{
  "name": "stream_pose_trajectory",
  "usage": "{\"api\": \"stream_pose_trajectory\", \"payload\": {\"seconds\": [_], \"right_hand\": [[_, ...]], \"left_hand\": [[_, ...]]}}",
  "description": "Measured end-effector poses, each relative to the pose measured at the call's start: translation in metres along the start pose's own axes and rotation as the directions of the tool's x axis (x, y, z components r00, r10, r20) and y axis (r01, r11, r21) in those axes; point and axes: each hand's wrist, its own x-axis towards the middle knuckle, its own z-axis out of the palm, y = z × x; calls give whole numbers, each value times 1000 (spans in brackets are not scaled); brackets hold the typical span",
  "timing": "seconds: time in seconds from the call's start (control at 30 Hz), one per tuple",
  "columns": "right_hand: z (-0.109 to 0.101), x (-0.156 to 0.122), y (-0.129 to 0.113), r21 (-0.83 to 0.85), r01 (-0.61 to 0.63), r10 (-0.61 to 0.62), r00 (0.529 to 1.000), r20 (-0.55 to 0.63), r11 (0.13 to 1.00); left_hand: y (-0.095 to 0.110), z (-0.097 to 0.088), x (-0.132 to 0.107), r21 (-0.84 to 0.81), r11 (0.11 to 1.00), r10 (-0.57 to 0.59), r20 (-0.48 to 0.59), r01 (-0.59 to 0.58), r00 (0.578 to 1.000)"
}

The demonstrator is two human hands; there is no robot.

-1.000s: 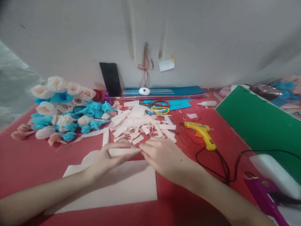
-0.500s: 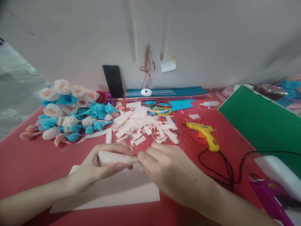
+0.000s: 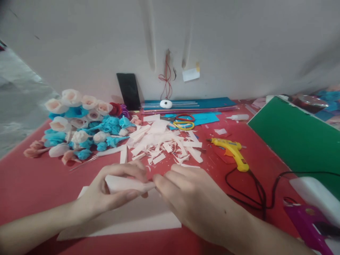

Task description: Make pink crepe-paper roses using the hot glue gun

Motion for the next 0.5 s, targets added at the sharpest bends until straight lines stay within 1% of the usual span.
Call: {"api": "stream_pose_trajectory", "payload": {"seconds": [0.1, 0.23, 0.33, 0.43, 0.5], "right_hand": [[0, -1, -1, 32, -37, 37, 999, 7, 999], [-2, -4, -1, 142, -181, 170, 982, 87, 973], [-4, -6, 0, 204, -239, 228, 971, 76, 949], [-7, -6, 0, 285, -283, 281, 958, 49, 916], [-9, -6, 1, 349, -305, 297, 952, 78, 886]], "left_hand": [[2, -1, 2, 67, 996, 53, 10, -54, 999], [1, -4, 3, 193, 967, 160, 54, -167, 986], [-1, -5, 4, 266, 932, 224, 107, -245, 969], [-2, -6, 4, 305, 907, 263, 132, -291, 956], [-2, -7, 5, 327, 886, 295, 149, -328, 944]]}}
